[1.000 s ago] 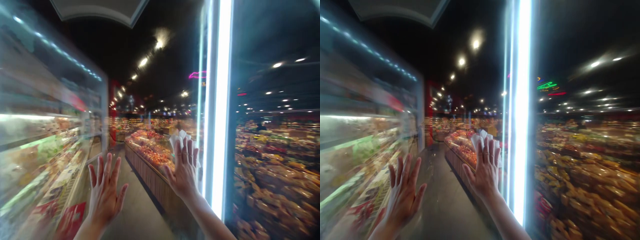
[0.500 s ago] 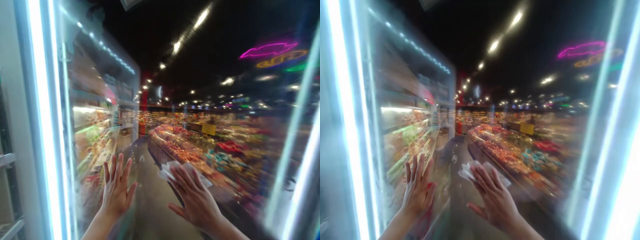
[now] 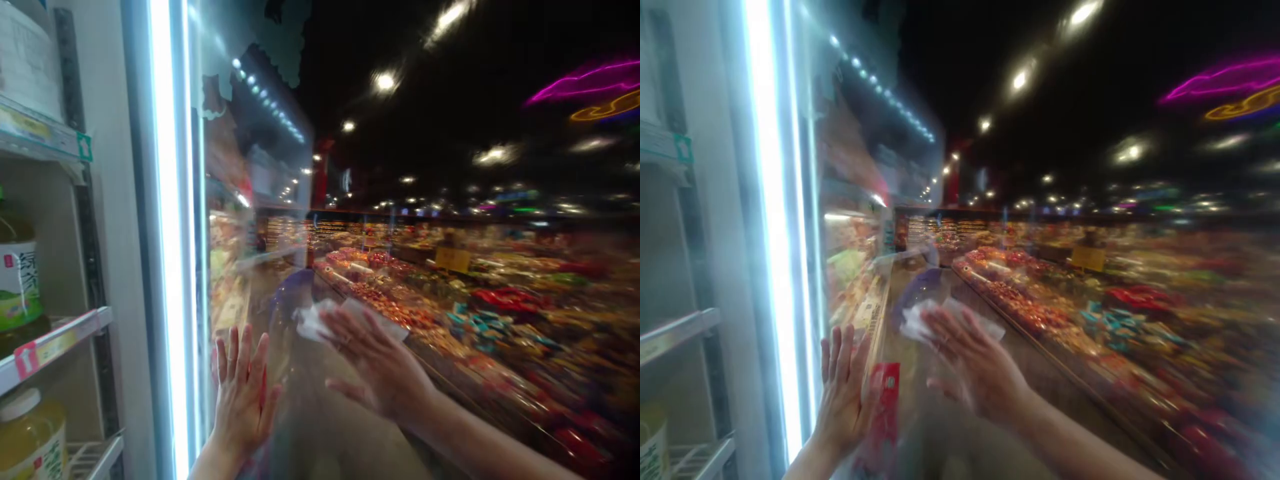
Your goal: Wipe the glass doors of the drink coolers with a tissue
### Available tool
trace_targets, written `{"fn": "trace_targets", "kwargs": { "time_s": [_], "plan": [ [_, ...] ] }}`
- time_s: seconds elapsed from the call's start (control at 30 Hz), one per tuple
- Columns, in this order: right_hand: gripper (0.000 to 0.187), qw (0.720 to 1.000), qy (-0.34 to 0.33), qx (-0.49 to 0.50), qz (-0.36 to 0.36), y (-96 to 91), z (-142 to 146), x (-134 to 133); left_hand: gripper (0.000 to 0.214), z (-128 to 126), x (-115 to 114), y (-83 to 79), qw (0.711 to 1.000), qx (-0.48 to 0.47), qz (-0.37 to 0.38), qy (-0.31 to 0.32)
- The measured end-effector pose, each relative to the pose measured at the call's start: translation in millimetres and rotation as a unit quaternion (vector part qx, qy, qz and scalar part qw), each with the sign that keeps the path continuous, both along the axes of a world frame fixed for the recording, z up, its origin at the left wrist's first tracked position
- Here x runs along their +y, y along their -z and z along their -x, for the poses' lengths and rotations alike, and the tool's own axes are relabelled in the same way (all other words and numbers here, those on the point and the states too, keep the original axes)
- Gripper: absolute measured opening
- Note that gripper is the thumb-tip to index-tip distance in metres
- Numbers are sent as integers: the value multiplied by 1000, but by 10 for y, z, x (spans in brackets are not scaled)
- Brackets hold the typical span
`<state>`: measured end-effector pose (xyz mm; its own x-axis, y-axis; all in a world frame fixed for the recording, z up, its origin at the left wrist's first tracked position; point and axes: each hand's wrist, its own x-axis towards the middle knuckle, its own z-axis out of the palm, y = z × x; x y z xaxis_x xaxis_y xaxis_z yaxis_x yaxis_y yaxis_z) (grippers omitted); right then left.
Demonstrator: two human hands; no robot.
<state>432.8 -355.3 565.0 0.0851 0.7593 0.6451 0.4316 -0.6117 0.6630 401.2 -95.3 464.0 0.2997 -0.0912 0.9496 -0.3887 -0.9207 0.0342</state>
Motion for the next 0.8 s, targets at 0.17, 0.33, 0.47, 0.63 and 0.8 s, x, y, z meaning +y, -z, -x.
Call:
{"fn": "trace_targets", "kwargs": {
  "time_s": [0.17,0.33,0.47,0.63,0.8],
  "plan": [
    [102,996,3,21,-87,-431,-55,391,79,-23,128,48,999,-8,32,15],
    [97,986,-56,36,150,-498,-134,747,79,-42,186,100,998,7,64,22],
    [81,1000,22,1,11,-1255,-114,968,78,-67,205,110,998,0,64,27],
    [103,994,28,-8,107,-1102,-124,1176,78,-69,228,115,998,-4,59,37],
    [86,987,8,7,160,-1189,-160,1238,79,-49,237,116,996,-1,75,45]
  ]
}}
